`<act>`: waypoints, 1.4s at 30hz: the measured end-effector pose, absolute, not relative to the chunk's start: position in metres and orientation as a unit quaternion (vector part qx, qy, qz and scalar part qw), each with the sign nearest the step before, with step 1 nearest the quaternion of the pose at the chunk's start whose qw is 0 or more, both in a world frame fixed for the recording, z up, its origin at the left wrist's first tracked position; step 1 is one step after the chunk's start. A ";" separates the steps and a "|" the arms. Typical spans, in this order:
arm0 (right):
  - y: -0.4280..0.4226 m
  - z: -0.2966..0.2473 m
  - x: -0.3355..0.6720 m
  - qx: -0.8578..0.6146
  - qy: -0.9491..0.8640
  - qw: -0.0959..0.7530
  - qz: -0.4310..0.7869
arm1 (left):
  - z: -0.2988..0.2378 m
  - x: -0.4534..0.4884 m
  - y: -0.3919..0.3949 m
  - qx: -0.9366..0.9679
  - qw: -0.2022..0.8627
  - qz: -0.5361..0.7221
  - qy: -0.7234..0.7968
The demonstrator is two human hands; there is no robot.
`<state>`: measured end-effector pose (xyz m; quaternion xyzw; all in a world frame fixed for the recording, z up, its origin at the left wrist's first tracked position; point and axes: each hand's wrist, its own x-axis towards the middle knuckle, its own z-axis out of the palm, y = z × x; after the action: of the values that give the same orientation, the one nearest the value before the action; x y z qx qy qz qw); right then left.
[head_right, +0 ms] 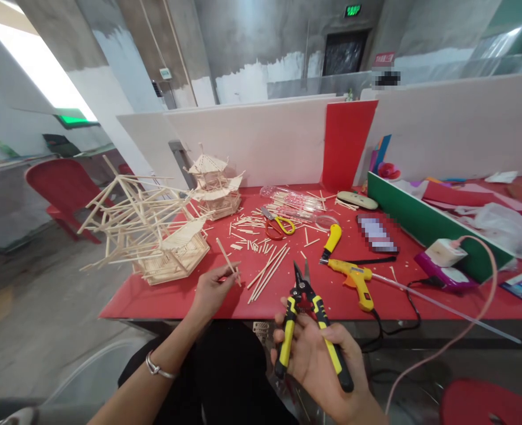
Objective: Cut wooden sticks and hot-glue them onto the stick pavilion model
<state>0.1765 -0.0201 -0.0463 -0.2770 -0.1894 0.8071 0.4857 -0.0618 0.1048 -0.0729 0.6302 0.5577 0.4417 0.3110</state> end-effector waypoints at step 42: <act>0.054 -0.033 0.127 -0.537 -0.616 0.463 0.343 | -0.095 -0.055 0.095 0.625 0.304 0.390 0.603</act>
<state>0.1274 0.0536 -0.0331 -0.5371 -0.6160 0.3432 0.4630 -0.0549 0.0954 -0.0948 0.6252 0.6035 0.3902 0.3044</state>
